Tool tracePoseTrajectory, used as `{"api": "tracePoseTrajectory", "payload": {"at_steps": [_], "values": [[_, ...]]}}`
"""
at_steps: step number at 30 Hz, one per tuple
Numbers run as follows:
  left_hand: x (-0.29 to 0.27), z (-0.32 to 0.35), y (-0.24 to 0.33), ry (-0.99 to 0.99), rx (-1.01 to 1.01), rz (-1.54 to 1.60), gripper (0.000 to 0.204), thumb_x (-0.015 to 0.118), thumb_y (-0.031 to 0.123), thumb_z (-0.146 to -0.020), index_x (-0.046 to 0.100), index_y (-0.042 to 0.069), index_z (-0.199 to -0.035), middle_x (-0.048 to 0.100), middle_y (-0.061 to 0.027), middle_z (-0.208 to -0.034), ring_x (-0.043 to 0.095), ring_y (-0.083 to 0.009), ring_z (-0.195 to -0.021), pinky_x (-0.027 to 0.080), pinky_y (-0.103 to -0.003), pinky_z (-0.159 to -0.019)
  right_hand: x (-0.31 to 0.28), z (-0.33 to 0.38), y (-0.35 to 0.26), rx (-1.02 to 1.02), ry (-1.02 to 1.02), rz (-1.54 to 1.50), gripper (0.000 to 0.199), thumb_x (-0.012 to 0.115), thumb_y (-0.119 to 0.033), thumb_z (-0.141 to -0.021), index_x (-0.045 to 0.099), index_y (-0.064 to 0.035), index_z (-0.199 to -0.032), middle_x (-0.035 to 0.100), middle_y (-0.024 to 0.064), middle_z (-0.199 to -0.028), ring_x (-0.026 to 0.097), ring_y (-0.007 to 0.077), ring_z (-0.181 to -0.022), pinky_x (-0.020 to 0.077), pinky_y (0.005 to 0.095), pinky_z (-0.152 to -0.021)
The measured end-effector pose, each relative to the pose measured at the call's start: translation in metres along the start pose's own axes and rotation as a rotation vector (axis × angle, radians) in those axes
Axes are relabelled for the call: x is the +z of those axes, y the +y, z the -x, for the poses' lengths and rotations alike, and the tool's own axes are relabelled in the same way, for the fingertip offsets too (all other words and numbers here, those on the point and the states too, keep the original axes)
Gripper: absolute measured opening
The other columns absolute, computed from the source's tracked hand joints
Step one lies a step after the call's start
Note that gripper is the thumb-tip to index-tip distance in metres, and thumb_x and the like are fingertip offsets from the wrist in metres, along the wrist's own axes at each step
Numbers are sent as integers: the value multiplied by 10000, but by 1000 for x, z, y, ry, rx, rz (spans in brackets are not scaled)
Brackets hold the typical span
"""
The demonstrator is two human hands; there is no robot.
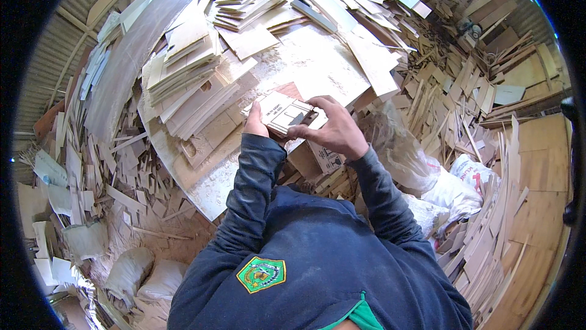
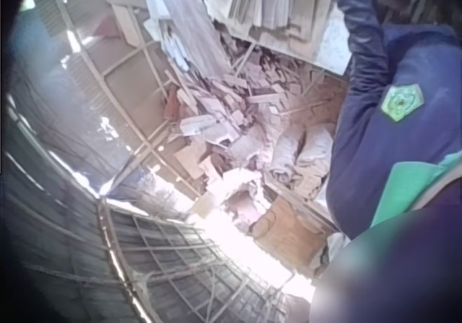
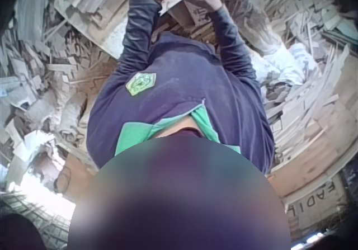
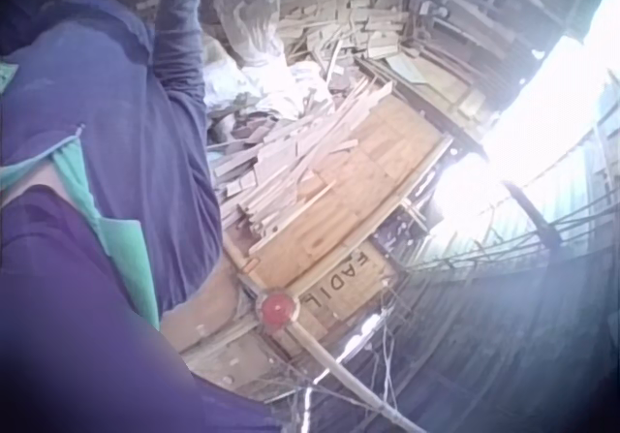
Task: The person walks through a cluttered workshop and begins sorting small wooden pieces from a large sack. They repeatedly pick up handfuls of wood, separate them, and place them into a pile on a nearby table.
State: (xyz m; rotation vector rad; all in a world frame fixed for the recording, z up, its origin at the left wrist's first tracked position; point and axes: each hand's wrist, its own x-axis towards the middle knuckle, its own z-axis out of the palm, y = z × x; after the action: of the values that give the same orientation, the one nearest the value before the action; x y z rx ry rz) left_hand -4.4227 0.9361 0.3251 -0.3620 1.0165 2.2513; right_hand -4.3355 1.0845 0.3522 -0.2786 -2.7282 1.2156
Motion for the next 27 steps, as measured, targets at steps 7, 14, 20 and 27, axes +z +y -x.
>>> {"api": "tracePoseTrajectory", "payload": {"at_steps": [7,14,20,27], "values": [[-21,-24,-15,55,133,-46,597,353,489,-997,464,-15,-1297,624,-206,-1157,661,-331,-978,574,-423,-840,10,7,-12,27,-22,79,938,797,-631,-623,553,71,-1196,485,250,-1291,446,375,-1249,375,433,-1053],[-36,-64,-19,-11,302,-86,744,356,634,-947,455,-5,-1317,595,-196,-1206,633,-314,-1027,549,-430,-862,28,-6,1,28,63,18,930,787,-582,-659,515,91,-1240,497,275,-1274,469,387,-1228,381,416,-1049],[-15,-58,-14,27,173,-171,895,335,773,-872,385,42,-1386,526,-176,-1310,570,-299,-1123,492,-424,-949,15,-20,28,172,-95,-465,821,788,-503,-715,552,92,-1230,607,213,-1169,568,266,-1114,429,347,-981],[-30,-91,-40,-121,450,-532,1033,618,722,-747,180,48,-1394,379,-280,-1342,554,-359,-1113,558,-446,-824,4,-3,45,284,-47,-714,700,777,-436,-770,585,81,-1201,631,162,-1129,577,207,-1055,444,314,-929]]}}
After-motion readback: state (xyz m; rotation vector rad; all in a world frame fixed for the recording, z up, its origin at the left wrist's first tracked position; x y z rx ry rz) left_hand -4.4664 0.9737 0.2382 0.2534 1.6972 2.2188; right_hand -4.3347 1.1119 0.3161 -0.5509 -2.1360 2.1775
